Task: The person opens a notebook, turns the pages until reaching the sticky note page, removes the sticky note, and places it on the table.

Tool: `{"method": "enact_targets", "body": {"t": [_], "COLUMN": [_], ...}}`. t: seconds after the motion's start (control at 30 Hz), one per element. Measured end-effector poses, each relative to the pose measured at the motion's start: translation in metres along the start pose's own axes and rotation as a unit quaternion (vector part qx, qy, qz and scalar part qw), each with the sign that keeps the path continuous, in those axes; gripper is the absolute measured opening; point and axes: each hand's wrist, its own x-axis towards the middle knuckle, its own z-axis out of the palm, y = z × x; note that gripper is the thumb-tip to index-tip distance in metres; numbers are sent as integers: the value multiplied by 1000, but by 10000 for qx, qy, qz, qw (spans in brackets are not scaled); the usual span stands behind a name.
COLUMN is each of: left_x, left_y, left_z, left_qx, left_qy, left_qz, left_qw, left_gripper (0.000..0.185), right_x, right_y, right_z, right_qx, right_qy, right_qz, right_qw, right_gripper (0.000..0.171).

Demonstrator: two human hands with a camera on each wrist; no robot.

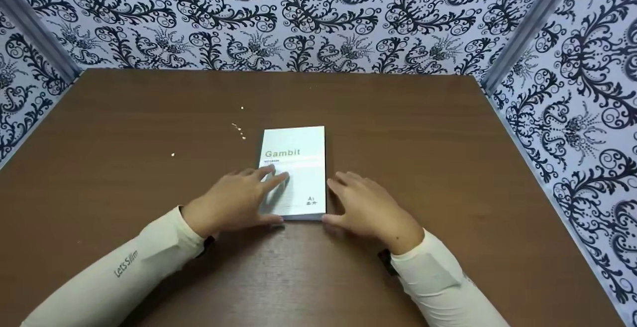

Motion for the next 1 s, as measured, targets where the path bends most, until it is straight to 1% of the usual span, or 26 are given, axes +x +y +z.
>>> {"method": "enact_targets", "body": {"t": [0.17, 0.27, 0.47, 0.63, 0.7, 0.87, 1.0], "left_x": [-1, -2, -4, -5, -4, -6, -9], "left_y": [-2, -5, -7, -10, -12, -18, -22], "left_z": [2, 3, 0, 0, 0, 0, 1], "left_qx": [23, -36, -330, -555, -638, -916, -994], "left_qy": [318, 440, 492, 564, 641, 821, 858], "left_qz": [145, 258, 433, 675, 801, 1008, 1105], "left_qw": [9994, 9987, 9973, 9946, 9927, 9873, 9852], "left_gripper": [73, 64, 52, 45, 42, 40, 46], "right_x": [1, 2, 4, 7, 8, 13, 17], "right_y": [0, -1, 1, 0, -2, -6, -9], "right_z": [2, 2, 5, 10, 11, 12, 13], "right_qx": [68, 100, 147, 176, 183, 120, 7], "right_qy": [-17, -26, -4, 96, 160, 280, 212], "right_qz": [-28, 11, -7, -208, -325, -590, -696], "right_qw": [10000, 9999, 9999, 9996, 9992, 9978, 9974], "right_gripper": [76, 74, 73, 70, 68, 64, 60]}}
